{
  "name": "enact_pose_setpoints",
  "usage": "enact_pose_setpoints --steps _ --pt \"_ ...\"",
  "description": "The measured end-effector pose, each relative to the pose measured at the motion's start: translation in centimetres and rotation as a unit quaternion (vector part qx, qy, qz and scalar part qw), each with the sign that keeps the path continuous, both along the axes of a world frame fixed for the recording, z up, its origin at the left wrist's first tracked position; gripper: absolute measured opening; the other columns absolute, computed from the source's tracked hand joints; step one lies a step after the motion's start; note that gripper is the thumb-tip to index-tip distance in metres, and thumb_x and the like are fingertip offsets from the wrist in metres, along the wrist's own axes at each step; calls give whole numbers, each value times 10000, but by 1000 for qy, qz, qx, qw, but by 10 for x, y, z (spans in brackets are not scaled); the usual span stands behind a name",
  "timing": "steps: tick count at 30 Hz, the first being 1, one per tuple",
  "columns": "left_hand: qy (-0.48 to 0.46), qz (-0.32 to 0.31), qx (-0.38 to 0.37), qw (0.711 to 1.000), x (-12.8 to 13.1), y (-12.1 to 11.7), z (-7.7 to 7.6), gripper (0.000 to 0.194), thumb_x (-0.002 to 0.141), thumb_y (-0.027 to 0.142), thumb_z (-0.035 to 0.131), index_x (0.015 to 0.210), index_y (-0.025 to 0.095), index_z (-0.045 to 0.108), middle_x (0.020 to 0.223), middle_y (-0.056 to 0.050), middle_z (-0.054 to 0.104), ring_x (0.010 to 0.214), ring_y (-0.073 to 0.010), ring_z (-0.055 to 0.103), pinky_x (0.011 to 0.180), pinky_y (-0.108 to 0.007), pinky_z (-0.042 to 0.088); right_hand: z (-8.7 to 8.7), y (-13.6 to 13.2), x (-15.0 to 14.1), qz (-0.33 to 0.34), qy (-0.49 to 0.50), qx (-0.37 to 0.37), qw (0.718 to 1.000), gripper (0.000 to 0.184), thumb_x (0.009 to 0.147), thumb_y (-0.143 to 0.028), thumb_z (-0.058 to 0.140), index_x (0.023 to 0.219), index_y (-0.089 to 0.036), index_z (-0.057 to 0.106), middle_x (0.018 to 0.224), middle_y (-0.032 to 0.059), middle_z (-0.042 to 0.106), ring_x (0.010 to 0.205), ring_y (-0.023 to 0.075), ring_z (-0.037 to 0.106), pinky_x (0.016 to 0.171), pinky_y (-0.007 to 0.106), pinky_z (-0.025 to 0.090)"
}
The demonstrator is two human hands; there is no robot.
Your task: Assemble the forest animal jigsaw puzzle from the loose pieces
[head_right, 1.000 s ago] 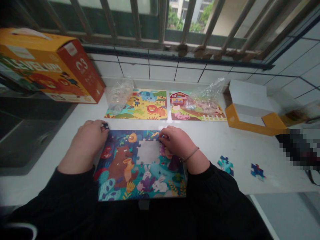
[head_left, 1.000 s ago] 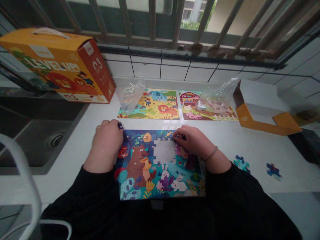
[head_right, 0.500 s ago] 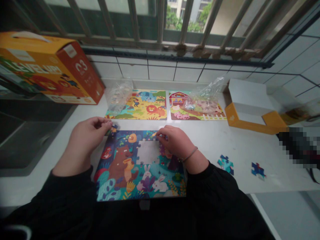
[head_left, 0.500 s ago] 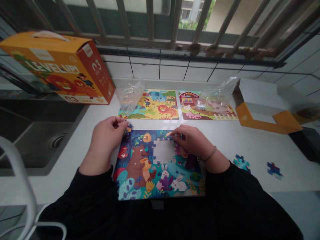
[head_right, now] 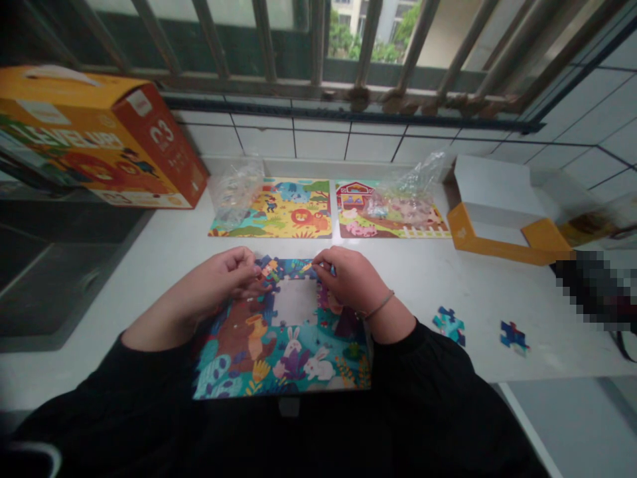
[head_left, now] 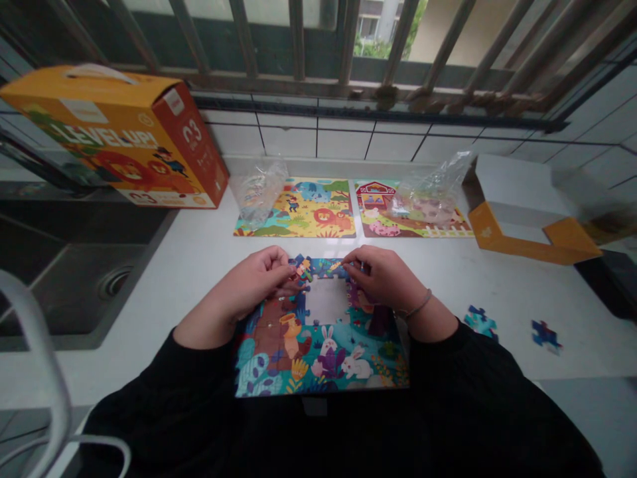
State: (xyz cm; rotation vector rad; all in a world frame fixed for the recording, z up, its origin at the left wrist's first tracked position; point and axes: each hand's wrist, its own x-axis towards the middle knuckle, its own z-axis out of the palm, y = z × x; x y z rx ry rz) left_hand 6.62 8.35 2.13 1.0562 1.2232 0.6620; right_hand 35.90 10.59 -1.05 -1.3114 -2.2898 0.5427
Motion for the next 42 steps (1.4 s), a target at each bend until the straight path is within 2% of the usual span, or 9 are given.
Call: enact_pose_setpoints --steps 3,7,14,17,19,23,31,38,42 --pt "-43 12 -34 998 7 -1 -4 448 842 449 863 904 242 471 819 -20 754 801 -202 798 651 -259 584 2 -3 -5 24 37 13 999 104 1017 -308 759 1087 -232 770 1005 60 762 894 211 696 829 346 532" --pt "-81 18 -62 995 15 -4 -7 467 826 443 905 892 234 492 861 -6 738 849 -192 808 772 -298 644 5 -12 -23 119 128 26 984 497 921 -400 900 1345 -268 678 1300 110 731 1144 266 709 966 393 593" --pt "-97 -10 -67 993 16 -6 -10 489 818 521 910 884 231 522 877 -16 749 761 -152 752 637 -227 555 3 -17 -36 128 106 31 986 272 956 -253 844 1194 -254 713 1106 68 743 1012 233 722 901 360 595" --pt "-14 -50 -20 998 10 -2 -10 458 859 589 836 895 231 554 845 -38 769 755 -182 748 647 -262 550 1 -15 -34 133 110 36 984 252 966 -212 800 1196 -261 712 1163 77 753 1078 243 720 961 383 585" --pt "112 -63 52 990 4 2 -9 429 904 623 755 875 226 594 756 -24 735 663 -183 695 593 -267 492 -1 -14 -33 153 107 39 982 262 961 -160 764 1195 -264 712 1216 80 759 1131 247 714 1011 402 568" --pt "321 -28 205 924 -5 7 -10 426 961 615 653 804 219 646 661 3 651 594 -171 562 547 -271 345 -3 -13 -33 194 71 35 978 307 907 -43 716 1133 -250 731 1251 71 769 1131 242 712 1024 413 537" --pt "311 -189 238 900 0 7 -13 218 952 383 702 1031 207 804 722 2 722 661 -175 627 640 -275 393 -1 -15 -30 199 10 37 979 342 847 -33 769 1124 -234 757 1217 77 756 1089 259 671 1005 428 520" --pt "321 -220 245 888 -1 8 -16 300 888 402 846 1129 226 811 759 17 731 675 -168 627 655 -275 403 2 -16 -31 201 -3 33 979 289 902 -82 775 1156 -219 761 1236 89 750 1100 262 676 1007 433 513" --pt "331 -226 253 880 0 7 -12 272 908 373 827 1141 234 817 772 17 730 682 -167 628 660 -277 400 3 -16 -31 208 -18 26 978 259 915 -106 790 1152 -205 768 1228 93 756 1104 267 685 1003 437 515"
